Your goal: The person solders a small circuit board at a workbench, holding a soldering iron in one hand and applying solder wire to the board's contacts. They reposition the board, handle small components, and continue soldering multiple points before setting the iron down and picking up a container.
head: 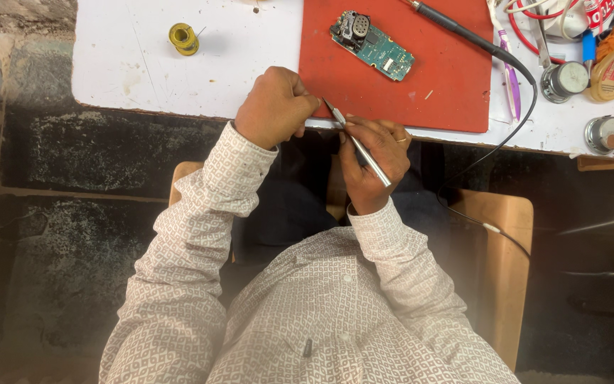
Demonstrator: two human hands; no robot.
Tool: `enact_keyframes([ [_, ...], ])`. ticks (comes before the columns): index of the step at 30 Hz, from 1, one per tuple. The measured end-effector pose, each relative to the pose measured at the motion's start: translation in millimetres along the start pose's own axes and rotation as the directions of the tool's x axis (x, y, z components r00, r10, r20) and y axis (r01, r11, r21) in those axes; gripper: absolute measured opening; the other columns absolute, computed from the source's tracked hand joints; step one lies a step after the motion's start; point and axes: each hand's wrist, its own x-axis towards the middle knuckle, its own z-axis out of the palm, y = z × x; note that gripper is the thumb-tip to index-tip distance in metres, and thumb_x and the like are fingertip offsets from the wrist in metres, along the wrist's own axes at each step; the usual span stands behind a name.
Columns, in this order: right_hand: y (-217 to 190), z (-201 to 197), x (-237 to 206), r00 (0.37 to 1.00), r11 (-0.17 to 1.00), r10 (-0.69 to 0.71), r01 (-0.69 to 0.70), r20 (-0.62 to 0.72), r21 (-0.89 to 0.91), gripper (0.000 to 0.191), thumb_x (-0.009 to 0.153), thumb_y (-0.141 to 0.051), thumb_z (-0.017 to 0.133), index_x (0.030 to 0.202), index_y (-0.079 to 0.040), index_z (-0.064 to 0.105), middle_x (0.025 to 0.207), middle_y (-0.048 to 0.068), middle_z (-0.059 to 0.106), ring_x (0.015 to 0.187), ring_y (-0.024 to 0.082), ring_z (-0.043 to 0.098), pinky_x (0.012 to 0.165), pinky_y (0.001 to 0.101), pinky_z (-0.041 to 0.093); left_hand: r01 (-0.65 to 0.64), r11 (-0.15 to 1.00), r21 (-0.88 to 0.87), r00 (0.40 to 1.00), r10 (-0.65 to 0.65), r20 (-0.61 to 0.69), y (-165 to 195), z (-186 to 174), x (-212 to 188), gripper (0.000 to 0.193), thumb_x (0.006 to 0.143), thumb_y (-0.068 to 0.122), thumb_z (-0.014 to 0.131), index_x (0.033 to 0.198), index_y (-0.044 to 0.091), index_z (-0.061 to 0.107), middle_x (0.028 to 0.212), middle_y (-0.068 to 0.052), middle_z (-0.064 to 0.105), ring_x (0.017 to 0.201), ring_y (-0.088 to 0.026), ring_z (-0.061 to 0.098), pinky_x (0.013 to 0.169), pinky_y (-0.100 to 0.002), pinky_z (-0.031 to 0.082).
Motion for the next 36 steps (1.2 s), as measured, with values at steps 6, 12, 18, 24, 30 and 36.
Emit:
enact_keyframes([
  [6, 0.8, 0.5, -0.4, 1.0, 1.0, -0.005, 0.005, -0.003, 0.002, 0.02, 0.085, 0.003, 0.081, 0.1, -0.008, 0.074, 0.106, 0.005, 0.079, 0.095, 0.02, 0.068, 0.095, 0.034, 0.043, -0.004, 1.0, 0.001, 1.0, 0.004, -0.014, 2.3, 0.5, -1.1, 0.021, 0.082, 0.012, 0.065, 0.067, -0.002, 0.064, 0.049, -0.01, 0.064, 0.037, -0.013, 0.058, 0.036, -0.028, 0.046],
  [12, 2.4, -0.4, -1.9, 1.0, 1.0, -0.006, 0.006, -0.006, 0.008, 0.019, 0.085, 0.003, 0.08, 0.1, -0.008, 0.074, 0.106, 0.005, 0.079, 0.095, 0.021, 0.068, 0.095, 0.0336, 0.044, 0.0, 1.0, 0.008, 1.0, 0.0, -0.015, 2.9, 0.6, -1.4, 0.021, 0.082, 0.012, 0.066, 0.067, -0.002, 0.064, 0.049, -0.01, 0.063, 0.036, -0.013, 0.058, 0.035, -0.027, 0.046],
  [18, 5.3, 0.8, -2.3, 1.0, 1.0, -0.006, 0.006, -0.011, 0.012, 0.019, 0.085, 0.002, 0.081, 0.1, -0.008, 0.074, 0.106, 0.004, 0.079, 0.094, 0.02, 0.069, 0.095, 0.0333, 0.043, -0.017, 1.0, 0.007, 1.0, 0.017, -0.007, 1.1, 0.9, -0.4, 0.022, 0.083, 0.012, 0.066, 0.066, -0.002, 0.064, 0.048, -0.01, 0.063, 0.036, -0.013, 0.058, 0.034, -0.027, 0.046],
  [24, 3.7, 0.1, -1.5, 1.0, 1.0, -0.003, 0.003, -0.007, 0.009, 0.019, 0.085, 0.002, 0.08, 0.1, -0.008, 0.074, 0.107, 0.004, 0.079, 0.095, 0.02, 0.069, 0.096, 0.0335, 0.043, -0.018, 1.0, 0.005, 1.0, 0.018, -0.013, 1.0, 0.2, -0.8, 0.022, 0.083, 0.012, 0.066, 0.067, -0.002, 0.064, 0.048, -0.01, 0.063, 0.036, -0.013, 0.058, 0.035, -0.027, 0.046],
  [30, 1.2, -0.5, -0.4, 1.0, 1.0, 0.001, -0.001, -0.005, 0.0, 0.02, 0.085, 0.003, 0.08, 0.1, -0.008, 0.074, 0.106, 0.005, 0.079, 0.096, 0.02, 0.069, 0.096, 0.0334, 0.044, -0.016, 1.0, 0.013, 1.0, 0.016, -0.01, 0.3, 0.3, -0.4, 0.023, 0.084, 0.013, 0.066, 0.066, -0.001, 0.064, 0.049, -0.01, 0.063, 0.037, -0.013, 0.058, 0.037, -0.027, 0.047],
  [36, 6.7, -3.0, -2.4, 0.999, 0.997, -0.022, 0.024, -0.029, 0.069, 0.016, 0.088, 0.003, 0.078, 0.1, -0.005, 0.073, 0.105, 0.007, 0.078, 0.093, 0.022, 0.071, 0.094, 0.0348, 0.049, -0.029, 1.0, 0.011, 0.999, 0.029, -0.013, -1.2, 0.8, -0.3, 0.024, 0.084, 0.014, 0.067, 0.066, -0.001, 0.064, 0.049, -0.009, 0.064, 0.039, -0.013, 0.06, 0.039, -0.028, 0.049],
])
